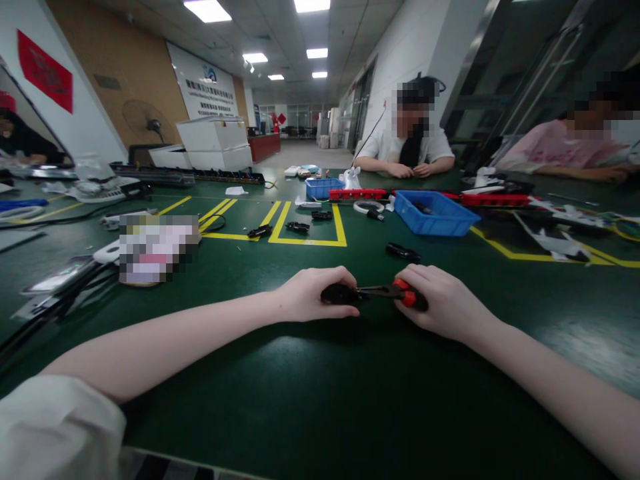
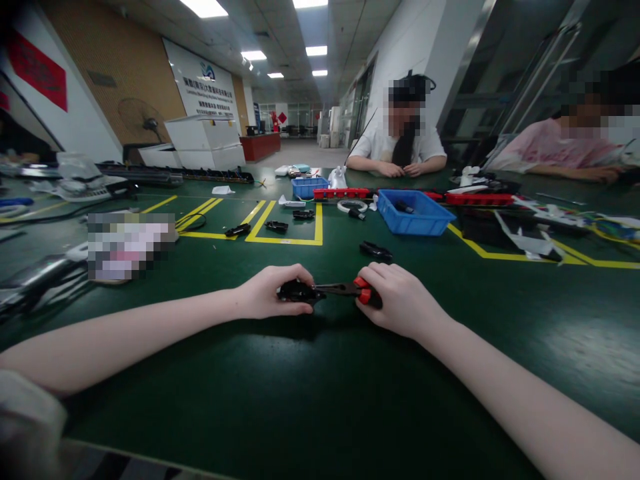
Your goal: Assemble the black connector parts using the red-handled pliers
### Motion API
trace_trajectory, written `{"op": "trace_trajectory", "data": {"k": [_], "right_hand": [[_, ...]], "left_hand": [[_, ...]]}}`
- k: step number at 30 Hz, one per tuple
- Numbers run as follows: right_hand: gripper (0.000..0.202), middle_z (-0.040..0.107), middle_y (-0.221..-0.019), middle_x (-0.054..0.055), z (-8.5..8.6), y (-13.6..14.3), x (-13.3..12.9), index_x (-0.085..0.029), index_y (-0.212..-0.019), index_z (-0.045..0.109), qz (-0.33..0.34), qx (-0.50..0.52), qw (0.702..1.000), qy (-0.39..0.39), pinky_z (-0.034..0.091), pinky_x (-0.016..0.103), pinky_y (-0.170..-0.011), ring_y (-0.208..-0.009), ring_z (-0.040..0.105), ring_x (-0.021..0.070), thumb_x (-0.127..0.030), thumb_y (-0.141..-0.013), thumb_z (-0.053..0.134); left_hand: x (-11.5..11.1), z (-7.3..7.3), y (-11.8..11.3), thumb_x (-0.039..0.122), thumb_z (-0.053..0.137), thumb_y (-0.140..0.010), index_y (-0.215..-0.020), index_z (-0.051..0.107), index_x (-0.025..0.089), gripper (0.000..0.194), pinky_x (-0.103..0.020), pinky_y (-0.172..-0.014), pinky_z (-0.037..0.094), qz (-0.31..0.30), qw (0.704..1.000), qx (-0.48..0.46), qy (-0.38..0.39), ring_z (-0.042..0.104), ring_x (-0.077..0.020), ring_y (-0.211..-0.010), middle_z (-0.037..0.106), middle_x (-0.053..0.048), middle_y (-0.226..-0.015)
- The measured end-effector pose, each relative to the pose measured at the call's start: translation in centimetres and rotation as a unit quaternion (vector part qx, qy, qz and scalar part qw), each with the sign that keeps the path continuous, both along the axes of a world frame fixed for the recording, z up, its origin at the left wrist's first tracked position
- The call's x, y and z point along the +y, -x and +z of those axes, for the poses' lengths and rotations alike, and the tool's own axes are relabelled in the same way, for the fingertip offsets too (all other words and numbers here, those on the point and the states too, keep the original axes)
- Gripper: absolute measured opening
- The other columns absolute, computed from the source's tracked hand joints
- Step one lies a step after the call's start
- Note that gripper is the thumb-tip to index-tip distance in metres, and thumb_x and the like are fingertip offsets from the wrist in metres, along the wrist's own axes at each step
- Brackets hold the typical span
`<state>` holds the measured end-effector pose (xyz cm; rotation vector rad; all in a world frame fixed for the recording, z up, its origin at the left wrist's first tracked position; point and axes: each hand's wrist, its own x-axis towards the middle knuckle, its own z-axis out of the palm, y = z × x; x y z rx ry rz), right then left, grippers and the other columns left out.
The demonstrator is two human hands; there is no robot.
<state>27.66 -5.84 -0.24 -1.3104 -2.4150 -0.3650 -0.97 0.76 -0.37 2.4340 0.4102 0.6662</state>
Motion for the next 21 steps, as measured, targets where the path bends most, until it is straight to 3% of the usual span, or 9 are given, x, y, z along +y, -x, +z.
{"op": "trace_trajectory", "data": {"k": [8,21], "right_hand": [[0.014,0.066,-0.081,0.007,0.3,0.62,-0.07,-0.021,-0.085,0.057,-0.011,-0.004,0.999,0.045,0.047,0.036,-0.064,-0.071,0.061,0.0217,-0.035,-0.084,0.06],[0.011,0.065,-0.084,0.006,0.31,0.65,-0.25,-0.024,-0.083,0.053,-0.012,0.003,0.998,0.064,0.047,0.032,-0.062,-0.073,0.061,0.0207,-0.03,-0.081,0.061]], "left_hand": [[0.15,-0.03,-0.09,0.04,0.072,-0.089,-0.11,0.06,0.02,0.031,-0.027,-0.076,0.049,-0.014,0.999,0.022,0.02,0.068,-0.0167,-0.089,0.071,-0.003,-0.104],[0.27,0.29,-0.03,0.036,0.069,-0.091,-0.108,0.06,0.017,0.026,-0.027,-0.079,0.05,-0.059,0.995,0.021,0.077,0.067,-0.0154,-0.089,0.071,-0.004,-0.102]]}}
